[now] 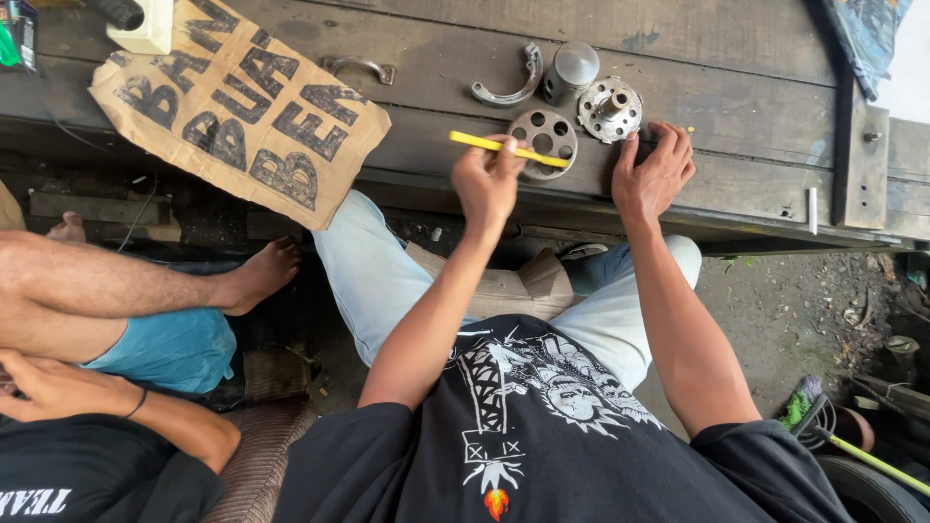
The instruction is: The person sits on the ground and uses a yellow brush to scrub the inside of a metal cylinder with holes. They then scrub the outside of a smaller metal cylinder. The person is cleaning various metal parts on a wooden table.
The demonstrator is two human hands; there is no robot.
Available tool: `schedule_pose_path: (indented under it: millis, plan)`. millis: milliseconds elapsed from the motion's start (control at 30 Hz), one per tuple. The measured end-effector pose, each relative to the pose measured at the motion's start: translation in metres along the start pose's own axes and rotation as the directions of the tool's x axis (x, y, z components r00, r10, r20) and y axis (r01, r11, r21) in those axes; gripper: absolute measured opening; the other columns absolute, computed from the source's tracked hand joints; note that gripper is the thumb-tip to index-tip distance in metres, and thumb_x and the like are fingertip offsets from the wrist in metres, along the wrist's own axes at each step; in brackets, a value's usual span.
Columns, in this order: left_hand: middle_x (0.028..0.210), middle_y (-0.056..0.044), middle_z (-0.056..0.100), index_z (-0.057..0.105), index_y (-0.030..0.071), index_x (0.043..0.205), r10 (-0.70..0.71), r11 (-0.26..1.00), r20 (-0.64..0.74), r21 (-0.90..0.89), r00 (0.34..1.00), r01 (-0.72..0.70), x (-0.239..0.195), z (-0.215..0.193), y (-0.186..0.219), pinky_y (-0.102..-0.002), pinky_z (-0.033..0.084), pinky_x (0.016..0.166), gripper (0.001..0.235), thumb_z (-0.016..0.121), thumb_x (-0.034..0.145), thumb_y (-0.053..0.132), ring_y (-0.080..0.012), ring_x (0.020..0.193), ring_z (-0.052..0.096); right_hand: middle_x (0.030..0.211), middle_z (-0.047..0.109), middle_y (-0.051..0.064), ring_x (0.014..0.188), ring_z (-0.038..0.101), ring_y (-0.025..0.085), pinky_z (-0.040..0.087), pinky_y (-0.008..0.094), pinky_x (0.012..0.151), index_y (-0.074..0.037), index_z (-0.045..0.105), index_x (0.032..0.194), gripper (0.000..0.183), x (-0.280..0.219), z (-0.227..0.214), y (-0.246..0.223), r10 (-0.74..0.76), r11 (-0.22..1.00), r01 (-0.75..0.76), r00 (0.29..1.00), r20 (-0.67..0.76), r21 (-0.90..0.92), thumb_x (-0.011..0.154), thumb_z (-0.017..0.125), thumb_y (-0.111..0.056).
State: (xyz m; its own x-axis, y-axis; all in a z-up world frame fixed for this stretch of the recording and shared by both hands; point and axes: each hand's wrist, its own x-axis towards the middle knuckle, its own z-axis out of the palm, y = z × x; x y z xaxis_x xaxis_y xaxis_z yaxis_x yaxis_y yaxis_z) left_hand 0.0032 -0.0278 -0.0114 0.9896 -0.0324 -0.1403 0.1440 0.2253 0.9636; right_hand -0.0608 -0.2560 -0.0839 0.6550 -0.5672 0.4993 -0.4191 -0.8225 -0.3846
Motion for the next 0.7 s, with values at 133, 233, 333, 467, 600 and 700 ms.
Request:
schedule_pose_path:
  millis: [133, 233, 333, 467, 600, 700]
  plan:
    - [0.095, -0.03, 0.074, 0.068, -0.005, 0.101, 0.025, 0.999, -0.045, -0.034, 0.999, -0.027, 0.012, -0.014, 0.005, -0.05, 0.067, 0.072, 0.011, 0.065, 0.099, 0.006, -0.0429, 0.086, 0.075, 0.121, 0.057, 0.004, 0.123, 0.053, 0.029, 0.036, 0.043, 0.099, -0.013, 0.06, 0.116, 0.025, 0.0, -0.002, 0.0, 0.0, 1.0, 0.0, 1.0, 0.011, 0.02, 0.098, 0.07, -0.027]
    - [0.1, -0.033, 0.073, 0.068, -0.007, 0.103, -0.002, 0.993, -0.127, -0.117, 0.992, -0.013, 0.018, -0.031, 0.011, -0.052, 0.067, 0.078, 0.013, 0.062, 0.1, 0.005, -0.0445, 0.091, 0.074, 0.121, 0.056, 0.004, 0.123, 0.053, 0.029, 0.037, 0.043, 0.098, -0.013, 0.061, 0.116, 0.026, -0.003, -0.001, 0.003, -0.003, 1.0, 0.003, 1.0, 0.01, 0.02, 0.098, 0.071, -0.028]
    - [0.085, -0.019, 0.077, 0.072, 0.004, 0.094, 0.16, 0.978, -0.09, 0.153, 0.983, -0.145, 0.009, -0.013, 0.005, -0.043, 0.067, 0.064, 0.009, 0.066, 0.098, 0.009, -0.0335, 0.08, 0.077, 0.121, 0.056, 0.004, 0.123, 0.052, 0.029, 0.036, 0.043, 0.098, -0.013, 0.061, 0.116, 0.025, -0.001, 0.0, -0.001, -0.012, 1.0, 0.012, 1.0, 0.003, 0.009, 0.098, 0.071, -0.027]
    - [0.096, -0.028, 0.075, 0.07, -0.003, 0.101, 0.058, 0.998, -0.043, 0.005, 0.997, -0.058, 0.004, 0.001, -0.002, -0.046, 0.068, 0.072, 0.009, 0.065, 0.099, 0.006, -0.04, 0.087, 0.076, 0.121, 0.057, 0.005, 0.123, 0.053, 0.03, 0.037, 0.044, 0.099, -0.013, 0.061, 0.117, 0.026, -0.001, -0.001, 0.001, -0.009, 1.0, 0.009, 1.0, -0.006, 0.016, 0.097, 0.071, -0.027]
    - [0.102, -0.033, 0.073, 0.067, -0.007, 0.103, 0.001, 0.996, -0.085, -0.084, 0.996, -0.008, 0.018, -0.023, 0.007, -0.049, 0.067, 0.08, 0.014, 0.062, 0.101, 0.006, -0.0429, 0.092, 0.075, 0.121, 0.058, 0.004, 0.124, 0.053, 0.029, 0.037, 0.044, 0.1, -0.014, 0.062, 0.117, 0.027, -0.001, 0.002, 0.002, -0.003, 1.0, 0.003, 1.0, -0.01, 0.013, 0.096, 0.071, -0.028]
    - [0.096, -0.027, 0.075, 0.07, -0.001, 0.101, 0.035, 0.998, -0.018, 0.046, 0.999, -0.034, 0.0, 0.001, 0.005, -0.046, 0.068, 0.069, 0.01, 0.067, 0.099, 0.008, -0.0404, 0.086, 0.076, 0.121, 0.057, 0.004, 0.124, 0.053, 0.029, 0.036, 0.043, 0.099, -0.014, 0.061, 0.117, 0.026, -0.001, -0.001, -0.001, 0.006, 1.0, -0.006, 1.0, -0.002, 0.014, 0.097, 0.071, -0.028]
